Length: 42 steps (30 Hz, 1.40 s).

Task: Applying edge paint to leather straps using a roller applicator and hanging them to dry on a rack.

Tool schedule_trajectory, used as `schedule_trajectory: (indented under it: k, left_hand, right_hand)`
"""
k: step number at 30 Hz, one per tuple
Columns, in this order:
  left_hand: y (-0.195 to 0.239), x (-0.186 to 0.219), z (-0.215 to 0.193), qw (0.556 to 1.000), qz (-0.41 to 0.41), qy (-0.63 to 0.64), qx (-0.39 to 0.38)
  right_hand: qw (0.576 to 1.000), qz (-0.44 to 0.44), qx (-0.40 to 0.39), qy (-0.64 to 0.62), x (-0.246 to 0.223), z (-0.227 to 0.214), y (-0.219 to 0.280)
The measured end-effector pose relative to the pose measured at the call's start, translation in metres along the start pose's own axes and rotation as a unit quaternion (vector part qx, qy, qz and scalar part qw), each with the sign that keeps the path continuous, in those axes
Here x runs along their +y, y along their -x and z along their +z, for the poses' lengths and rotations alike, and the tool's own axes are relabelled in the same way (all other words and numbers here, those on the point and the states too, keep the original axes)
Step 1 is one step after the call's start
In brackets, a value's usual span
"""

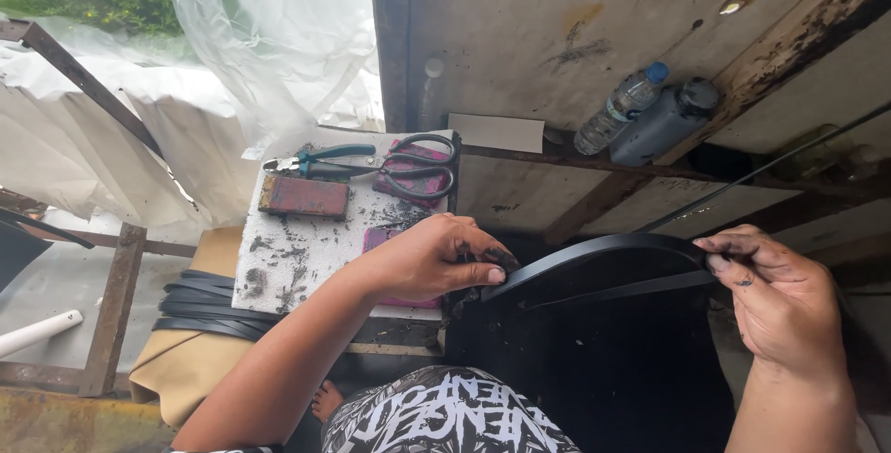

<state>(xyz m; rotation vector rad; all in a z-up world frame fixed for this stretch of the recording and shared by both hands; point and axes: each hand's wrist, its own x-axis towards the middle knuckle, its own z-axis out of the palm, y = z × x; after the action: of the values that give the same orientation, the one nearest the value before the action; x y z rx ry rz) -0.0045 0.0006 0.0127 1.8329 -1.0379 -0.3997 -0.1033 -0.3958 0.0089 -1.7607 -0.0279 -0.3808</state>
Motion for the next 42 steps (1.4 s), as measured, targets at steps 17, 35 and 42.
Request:
schedule_trajectory:
  k: [17, 35, 42]
  left_hand:
    - [0.017, -0.001, -0.007, 0.991, 0.06, -0.117, 0.005]
    - [-0.09, 0.066, -0.002, 0.794, 0.349, -0.495, 0.053]
    - [-0.144, 0.113, 0.058, 0.683, 0.457, -0.568, 0.051]
  right_hand:
    - [0.98, -0.075, -0.148, 0.113, -0.025, 0.019, -0.002]
    - [0.971, -0.035, -0.18, 0.152, -0.014, -0.023, 0.073]
    - [0.965, 0.122, -0.047, 0.226, 0.003, -0.051, 0.124]
